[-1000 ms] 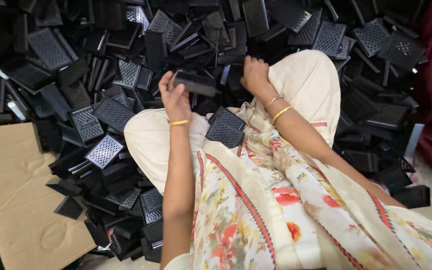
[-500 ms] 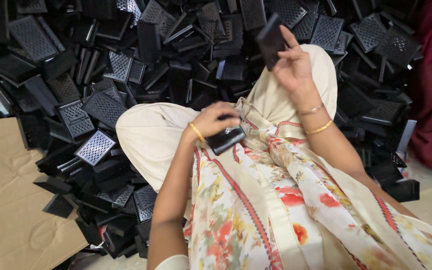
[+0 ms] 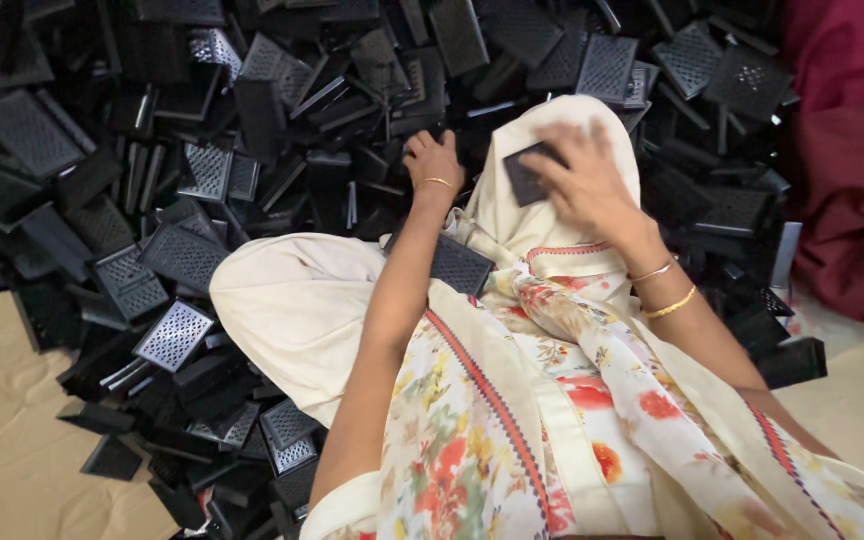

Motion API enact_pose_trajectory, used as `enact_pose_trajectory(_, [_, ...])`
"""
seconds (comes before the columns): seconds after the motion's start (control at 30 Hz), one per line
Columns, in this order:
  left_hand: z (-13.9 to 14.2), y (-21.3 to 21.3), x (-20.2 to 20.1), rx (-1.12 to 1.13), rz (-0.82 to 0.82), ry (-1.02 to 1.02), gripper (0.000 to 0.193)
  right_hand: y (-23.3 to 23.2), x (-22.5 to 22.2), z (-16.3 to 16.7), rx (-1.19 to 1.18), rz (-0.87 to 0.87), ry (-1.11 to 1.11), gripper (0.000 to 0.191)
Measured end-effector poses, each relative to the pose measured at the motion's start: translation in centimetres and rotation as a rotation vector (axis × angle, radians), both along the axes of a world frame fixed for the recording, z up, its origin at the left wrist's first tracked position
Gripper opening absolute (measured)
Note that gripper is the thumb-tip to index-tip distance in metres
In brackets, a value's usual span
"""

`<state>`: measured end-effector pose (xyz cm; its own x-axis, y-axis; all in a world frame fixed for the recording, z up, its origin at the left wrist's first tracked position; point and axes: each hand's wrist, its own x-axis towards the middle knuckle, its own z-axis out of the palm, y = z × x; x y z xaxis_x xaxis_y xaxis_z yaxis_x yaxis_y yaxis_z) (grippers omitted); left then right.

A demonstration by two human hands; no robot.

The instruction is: The person sits on the floor among large piles of black plastic grater-like components. They take parts from a cardboard box, turn each part over in their hands to view its perforated faces, and place it onto the surrounding pile, handling the parts one at a time.

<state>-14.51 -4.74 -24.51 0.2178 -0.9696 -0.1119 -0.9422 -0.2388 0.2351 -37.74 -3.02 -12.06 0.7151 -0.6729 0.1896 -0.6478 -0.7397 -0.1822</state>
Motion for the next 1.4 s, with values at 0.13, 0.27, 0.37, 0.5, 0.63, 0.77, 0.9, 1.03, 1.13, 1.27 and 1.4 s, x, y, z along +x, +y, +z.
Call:
enact_pose_trajectory(0.13, [0.0, 0.3, 1.0, -0.018, -0.035, -0.048, 0.042, 0.4, 0.2, 1.3, 0.108, 0.126, 0.05, 0.07])
enact_pose_trajectory(0.27, [-0.4, 1.8, 4.8, -0.08, -0.059, 0.097, 0.054, -0.1, 1.1, 1.8, 0.074, 0.053, 0.084, 0.053])
enact_pose_trajectory(0.37, [-0.1, 2.7, 7.5, -0.21, 0.013, 0.247, 0.042, -0.4, 1.8, 2.4, 0.238, 0.008, -0.163, 0.053])
enact_pose_trajectory(0.5, [0.7, 5.8, 9.3, -0.504, 0.233, 0.592, 0.03, 0.1, 3.0, 3.4, 0.646, -0.119, -0.586, 0.072])
enact_pose_trajectory(0.63, [2.7, 9.8, 9.8, -0.499, 0.25, 0.884, 0.026, 0.3, 3.9, 3.8, 0.714, -0.101, -0.658, 0.082])
enact_pose_trajectory(0.77, [3.8, 14.2, 11.7, -0.113, 0.076, 1.015, 0.024, 0.0, 3.8, 3.6, 0.606, 0.028, -0.659, 0.065])
enact_pose_trajectory(0.9, [2.8, 15.3, 13.8, -0.183, -0.081, 0.91, 0.017, 0.0, 3.5, 3.2, 0.758, 0.004, -0.722, 0.048])
enact_pose_trajectory(1.03, [1.0, 12.4, 15.7, -0.432, 0.167, 0.636, 0.015, 0.1, 3.7, 3.0, 0.842, -0.009, -0.776, 0.041])
enact_pose_trajectory(1.13, [0.2, 9.9, 15.6, -0.392, 0.146, 0.296, 0.024, 0.2, 3.6, 3.0, 0.829, -0.017, -0.767, 0.04])
enact_pose_trajectory(1.27, [0.3, 8.4, 14.5, -0.328, 0.126, 0.007, 0.058, 0.3, 3.1, 3.1, 0.813, -0.02, -0.744, 0.042])
enact_pose_trajectory(1.4, [0.5, 6.6, 14.6, -0.29, 0.175, -0.089, 0.081, 0.4, 3.1, 2.9, 0.835, -0.036, -0.715, 0.043])
